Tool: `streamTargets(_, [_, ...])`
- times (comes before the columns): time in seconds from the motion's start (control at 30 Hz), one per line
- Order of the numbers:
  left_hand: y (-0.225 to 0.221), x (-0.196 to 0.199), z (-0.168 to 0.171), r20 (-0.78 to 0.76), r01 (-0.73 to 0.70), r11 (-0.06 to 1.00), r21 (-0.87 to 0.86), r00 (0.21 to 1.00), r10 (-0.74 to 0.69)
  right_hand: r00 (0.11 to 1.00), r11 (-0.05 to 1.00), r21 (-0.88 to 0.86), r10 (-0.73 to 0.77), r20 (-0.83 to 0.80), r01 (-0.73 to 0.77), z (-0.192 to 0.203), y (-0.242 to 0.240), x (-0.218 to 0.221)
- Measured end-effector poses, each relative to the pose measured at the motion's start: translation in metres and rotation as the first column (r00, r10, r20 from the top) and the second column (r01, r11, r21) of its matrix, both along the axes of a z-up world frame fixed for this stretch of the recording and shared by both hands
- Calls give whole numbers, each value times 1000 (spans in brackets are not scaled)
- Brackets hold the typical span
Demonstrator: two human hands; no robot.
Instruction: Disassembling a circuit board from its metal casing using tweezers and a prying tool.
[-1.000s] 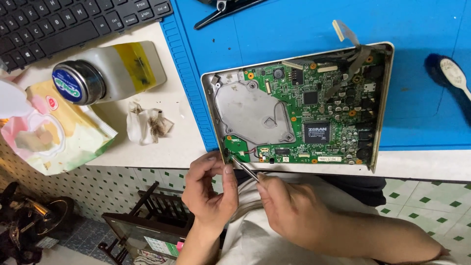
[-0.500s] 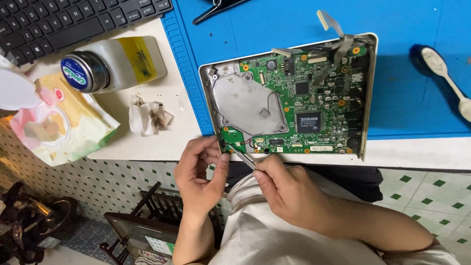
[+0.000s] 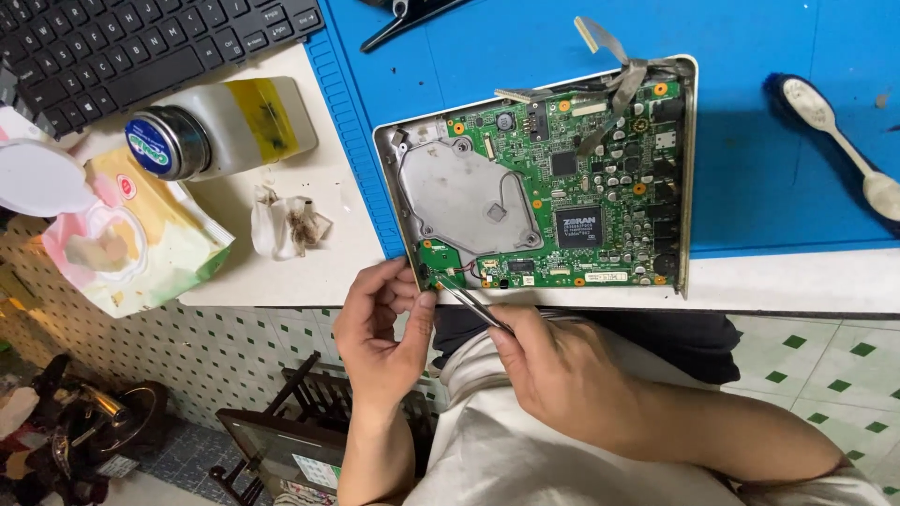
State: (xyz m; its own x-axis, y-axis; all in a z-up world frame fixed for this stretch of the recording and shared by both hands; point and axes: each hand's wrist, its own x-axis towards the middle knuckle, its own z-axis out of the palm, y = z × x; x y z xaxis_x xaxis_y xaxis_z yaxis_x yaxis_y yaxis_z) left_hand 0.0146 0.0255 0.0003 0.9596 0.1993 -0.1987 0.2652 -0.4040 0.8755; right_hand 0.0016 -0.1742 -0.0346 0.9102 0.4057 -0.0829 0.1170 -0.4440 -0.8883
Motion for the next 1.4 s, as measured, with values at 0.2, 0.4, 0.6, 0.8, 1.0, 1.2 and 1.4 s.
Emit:
streamTargets(0.2, [4, -2, 2, -21, 21, 996, 86, 1000, -20, 1000, 999, -19, 29, 1, -29, 4, -3, 6])
streamTargets(0.4, [4, -1, 4, -1, 58, 994, 92, 998, -58, 993, 983, -142, 118, 1, -117, 15, -5, 12])
streamTargets(0.6, [10, -1, 7, 3, 114, 984, 137, 993, -116, 998, 997, -77, 2, 63, 3, 12, 5, 12])
streamTargets(0.8, [3, 29, 33, 80, 282, 834, 473, 930, -360, 996, 999, 15, -31, -88, 33, 8, 7, 17])
streamTargets(1.0, [-2, 22, 33, -29, 110, 916, 386, 994, -107, 999, 997, -66, 36, 11, -35, 16, 5, 12])
streamTargets(1.2, [0, 12, 22, 45, 145, 930, 338, 984, -170, 991, 999, 34, -13, -137, 18, 23, 3, 14])
streamTargets(1.4, [5, 5, 19, 9, 125, 934, 334, 991, -135, 994, 999, 40, 21, 108, -25, 30, 23, 47])
